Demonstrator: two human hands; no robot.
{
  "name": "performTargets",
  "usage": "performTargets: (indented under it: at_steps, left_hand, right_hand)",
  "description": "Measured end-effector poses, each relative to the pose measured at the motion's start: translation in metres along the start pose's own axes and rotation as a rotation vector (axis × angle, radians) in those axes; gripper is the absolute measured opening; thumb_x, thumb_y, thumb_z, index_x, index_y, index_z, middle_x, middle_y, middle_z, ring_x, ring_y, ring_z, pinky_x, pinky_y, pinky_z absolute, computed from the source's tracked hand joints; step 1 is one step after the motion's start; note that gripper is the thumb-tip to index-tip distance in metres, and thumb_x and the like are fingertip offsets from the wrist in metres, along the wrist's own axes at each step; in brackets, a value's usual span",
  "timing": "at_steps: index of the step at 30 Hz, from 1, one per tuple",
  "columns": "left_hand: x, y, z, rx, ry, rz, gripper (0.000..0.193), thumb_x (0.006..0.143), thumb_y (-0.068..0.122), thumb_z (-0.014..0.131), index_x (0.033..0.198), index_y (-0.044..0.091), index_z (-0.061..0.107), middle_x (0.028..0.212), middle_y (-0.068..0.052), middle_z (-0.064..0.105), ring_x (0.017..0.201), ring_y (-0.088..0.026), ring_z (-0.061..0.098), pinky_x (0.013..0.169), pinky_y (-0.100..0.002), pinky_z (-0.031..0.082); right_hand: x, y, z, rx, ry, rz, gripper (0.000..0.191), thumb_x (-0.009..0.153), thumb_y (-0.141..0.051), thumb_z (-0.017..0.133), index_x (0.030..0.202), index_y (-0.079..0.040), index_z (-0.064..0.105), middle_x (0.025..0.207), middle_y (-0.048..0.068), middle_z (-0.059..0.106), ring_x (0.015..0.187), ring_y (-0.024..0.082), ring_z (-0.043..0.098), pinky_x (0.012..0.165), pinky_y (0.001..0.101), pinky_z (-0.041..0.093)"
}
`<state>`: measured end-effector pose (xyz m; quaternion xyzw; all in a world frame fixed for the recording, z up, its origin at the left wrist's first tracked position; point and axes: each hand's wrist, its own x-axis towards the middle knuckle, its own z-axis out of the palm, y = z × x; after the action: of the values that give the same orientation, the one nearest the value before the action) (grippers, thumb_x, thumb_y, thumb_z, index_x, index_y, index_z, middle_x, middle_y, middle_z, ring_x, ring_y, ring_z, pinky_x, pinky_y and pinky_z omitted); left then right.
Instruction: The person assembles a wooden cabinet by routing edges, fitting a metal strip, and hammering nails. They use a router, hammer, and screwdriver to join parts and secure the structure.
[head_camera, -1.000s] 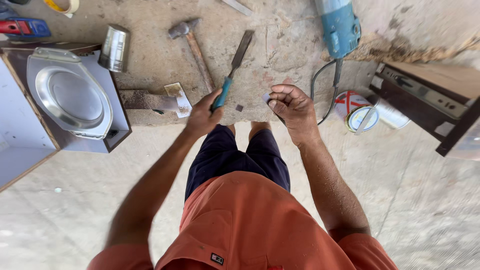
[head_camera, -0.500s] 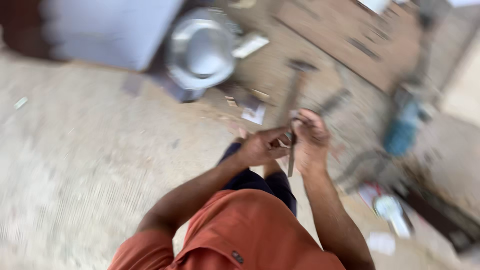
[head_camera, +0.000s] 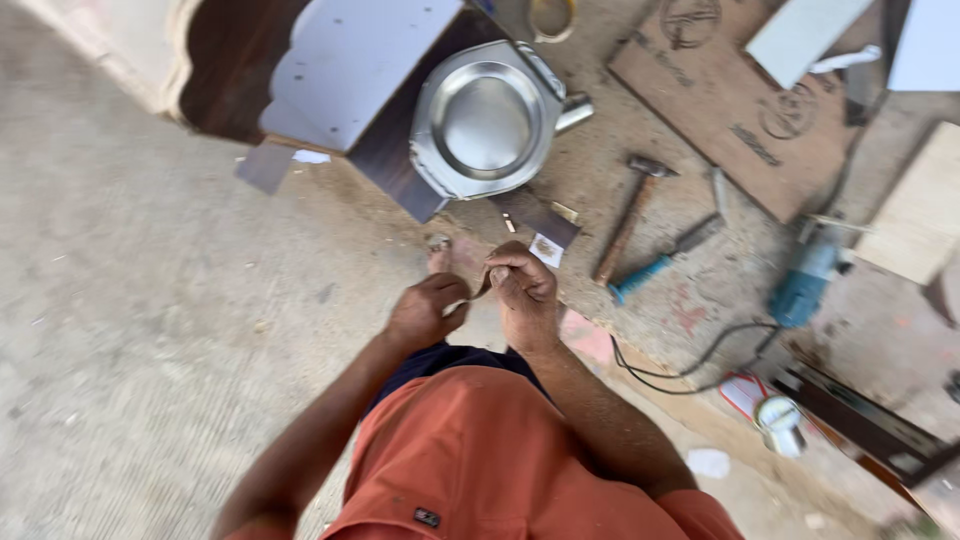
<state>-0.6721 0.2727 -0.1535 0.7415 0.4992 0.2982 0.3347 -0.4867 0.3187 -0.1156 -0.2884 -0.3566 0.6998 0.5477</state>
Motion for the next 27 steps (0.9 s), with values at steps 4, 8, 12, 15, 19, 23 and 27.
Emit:
performTargets:
  at_steps: [4, 8, 12, 15, 19, 23, 27]
  left_hand:
    - [-0.022, -0.032, -0.033, -0.163, -0.218, -0.148, 0.018, 0.095, 0.019, 0.073, 0.104, 0.003, 0.073, 0.104, -0.010, 0.076, 0.092, -0.030, 0.074, 0.083, -0.040, 0.060]
    - [-0.019, -0.050, -0.049, -0.444, -0.347, -0.303, 0.028, 0.097, 0.027, 0.072, 0.114, 0.006, 0.077, 0.107, -0.010, 0.077, 0.094, -0.026, 0.075, 0.085, -0.038, 0.061]
    - [0.002, -0.071, -0.062, -0.558, -0.343, -0.446, 0.030, 0.091, 0.025, 0.078, 0.115, 0.006, 0.077, 0.109, -0.009, 0.077, 0.096, -0.020, 0.074, 0.085, -0.035, 0.061]
    - [0.020, -0.083, -0.076, -0.540, -0.281, -0.531, 0.026, 0.087, 0.020, 0.082, 0.108, 0.005, 0.079, 0.103, -0.010, 0.078, 0.091, -0.018, 0.075, 0.080, -0.034, 0.062]
    - [0.036, -0.077, -0.083, -0.786, -0.133, -0.596, 0.029, 0.082, 0.016, 0.084, 0.107, 0.005, 0.077, 0.099, -0.008, 0.078, 0.090, -0.015, 0.074, 0.081, -0.032, 0.063]
    - [0.052, -0.047, -0.079, -0.470, -0.206, -0.524, 0.031, 0.082, 0.017, 0.087, 0.109, 0.005, 0.079, 0.096, -0.011, 0.075, 0.085, -0.019, 0.071, 0.075, -0.035, 0.059]
    - [0.064, -0.031, -0.081, -0.362, -0.291, -0.508, 0.031, 0.084, 0.024, 0.087, 0.108, 0.007, 0.077, 0.102, -0.009, 0.076, 0.091, -0.020, 0.073, 0.079, -0.035, 0.060]
  right_hand:
    - [0.015, 0.012, -0.009, 0.322, 0.295, 0.113, 0.020, 0.099, -0.021, 0.073, 0.112, -0.006, 0.068, 0.101, 0.010, 0.067, 0.092, 0.020, 0.065, 0.086, 0.0332, 0.055]
    - [0.029, 0.006, -0.030, 0.397, 0.300, 0.099, 0.012, 0.107, -0.017, 0.071, 0.115, -0.009, 0.066, 0.106, 0.007, 0.068, 0.098, 0.022, 0.066, 0.090, 0.0362, 0.055]
    - [0.036, 0.003, -0.035, 0.403, 0.326, 0.143, 0.020, 0.106, -0.020, 0.072, 0.123, -0.012, 0.065, 0.112, 0.003, 0.068, 0.107, 0.020, 0.064, 0.100, 0.0382, 0.053]
    - [0.044, 0.006, -0.023, 0.362, 0.390, 0.192, 0.036, 0.100, -0.026, 0.074, 0.131, -0.012, 0.063, 0.120, 0.004, 0.068, 0.114, 0.021, 0.064, 0.105, 0.0391, 0.052]
    - [0.059, 0.004, 0.009, 0.269, 0.334, 0.228, 0.059, 0.093, -0.040, 0.078, 0.141, -0.012, 0.057, 0.126, 0.006, 0.067, 0.118, 0.022, 0.065, 0.108, 0.0404, 0.052]
    - [0.065, 0.011, 0.035, 0.061, 0.273, 0.305, 0.072, 0.083, -0.050, 0.079, 0.142, -0.016, 0.052, 0.115, 0.006, 0.070, 0.100, 0.018, 0.067, 0.088, 0.0392, 0.057]
    - [0.064, 0.032, 0.032, 0.141, 0.407, 0.386, 0.062, 0.098, -0.049, 0.072, 0.139, -0.005, 0.060, 0.100, 0.011, 0.065, 0.083, 0.020, 0.067, 0.063, 0.0349, 0.053]
